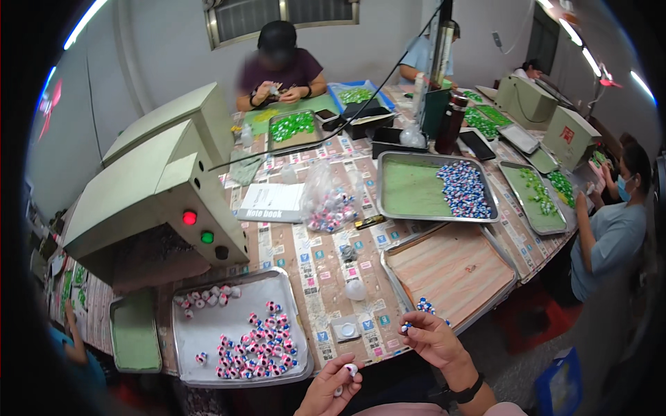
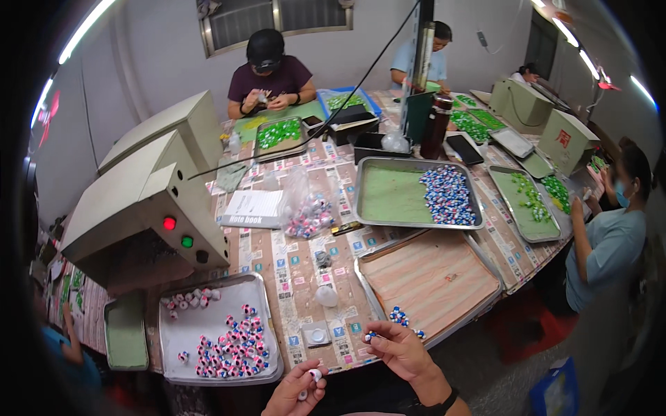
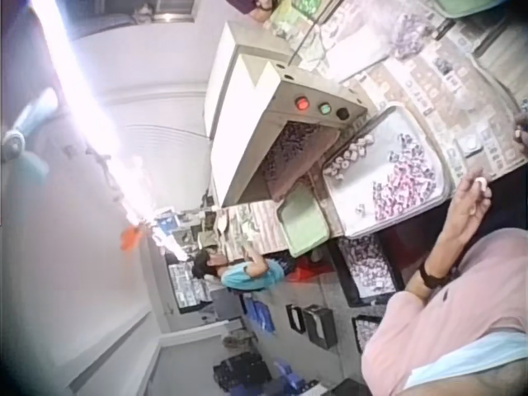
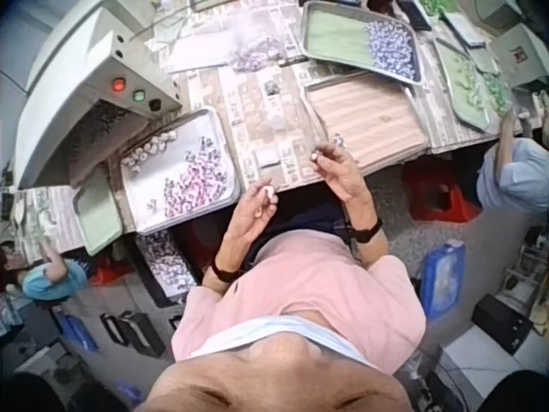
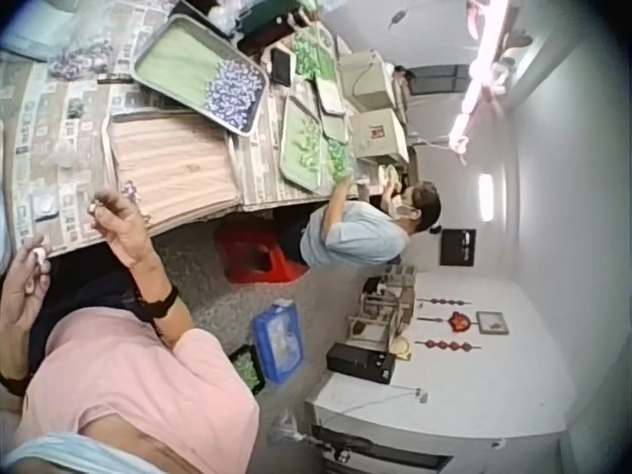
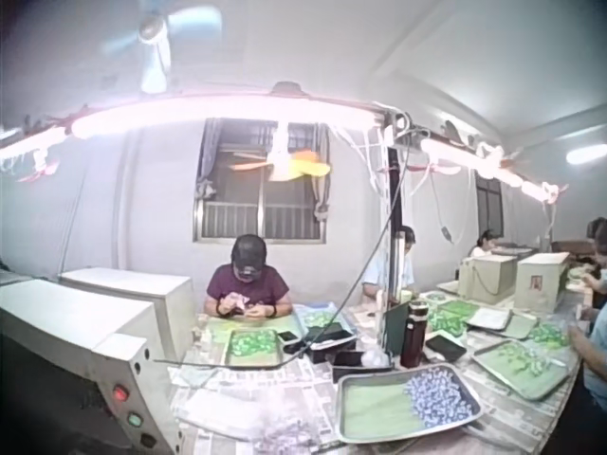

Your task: The person assembles small, round, multi-colored candy-like objects by hand. They pick up a white base and a colored cap from trays on the table, fit them together, and place the finished unit into a metal tray. The process is repetitive and performed in a workshop setting with other workers visible in the background.

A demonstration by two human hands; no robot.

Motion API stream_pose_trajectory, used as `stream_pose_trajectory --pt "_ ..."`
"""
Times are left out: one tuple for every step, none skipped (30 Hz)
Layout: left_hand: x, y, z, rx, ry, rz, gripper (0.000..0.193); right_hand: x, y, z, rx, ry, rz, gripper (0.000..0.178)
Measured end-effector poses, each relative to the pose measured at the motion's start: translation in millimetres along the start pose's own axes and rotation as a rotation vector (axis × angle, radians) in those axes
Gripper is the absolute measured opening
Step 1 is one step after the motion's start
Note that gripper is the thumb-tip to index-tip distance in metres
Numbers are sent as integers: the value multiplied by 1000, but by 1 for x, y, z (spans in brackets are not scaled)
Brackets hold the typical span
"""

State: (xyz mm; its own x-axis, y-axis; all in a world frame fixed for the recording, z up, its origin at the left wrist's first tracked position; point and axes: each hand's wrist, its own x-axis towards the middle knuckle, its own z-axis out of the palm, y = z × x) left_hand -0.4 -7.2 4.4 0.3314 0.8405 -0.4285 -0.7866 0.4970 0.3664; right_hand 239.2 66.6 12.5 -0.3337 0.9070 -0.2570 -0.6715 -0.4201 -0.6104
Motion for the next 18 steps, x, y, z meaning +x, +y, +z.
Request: stream_pose_trajectory --pt "1 0 -1 -10 -8 12 31 1 1 2 4 -8 -3 28" --pt "0 1 -2 -22 -5 10 28 2 3 4 -4 26 8 29" --pt "0 2 -1 -21 8 10 28 3 6 4 -49 42 12 29" --pt "0 2 0 -16 19 7 28 3 10 1 -92 59 10 28" --pt "0 3 -1 -11 29 4 28 4 13 0 -136 75 8 27" --pt "-1 2 -4 -20 19 2 27 4 15 0 -175 86 -3 27" --pt "-1 2 -5 -39 16 6 27 6 17 2 -216 94 -16 27" --pt "-2 1 -5 -58 12 10 27 7 19 3 -257 103 -30 26" --pt "-3 1 -6 -77 8 15 27 9 20 4 -263 117 -33 27" --pt "-3 3 -7 -74 35 -18 29 9 20 7 -271 130 -36 27" --pt "-3 4 -8 -73 61 -51 32 10 21 9 -278 143 -38 27" --pt "-3 5 -10 -72 87 -84 34 11 22 11 -329 150 -40 27" --pt "-3 4 -14 -71 65 -73 33 13 23 13 -382 155 -40 27" --pt "-2 3 -18 -71 44 -62 33 14 25 16 -436 159 -41 28" --pt "-3 1 -21 -71 23 -51 33 17 26 21 -518 136 -53 27" --pt "-3 1 -23 -79 18 -48 33 20 27 28 -602 115 -68 26" --pt "-3 0 -24 -88 13 -44 34 23 30 34 -685 93 -83 26" --pt "-4 0 -25 -96 8 -41 35 27 35 36 -664 102 -83 23"
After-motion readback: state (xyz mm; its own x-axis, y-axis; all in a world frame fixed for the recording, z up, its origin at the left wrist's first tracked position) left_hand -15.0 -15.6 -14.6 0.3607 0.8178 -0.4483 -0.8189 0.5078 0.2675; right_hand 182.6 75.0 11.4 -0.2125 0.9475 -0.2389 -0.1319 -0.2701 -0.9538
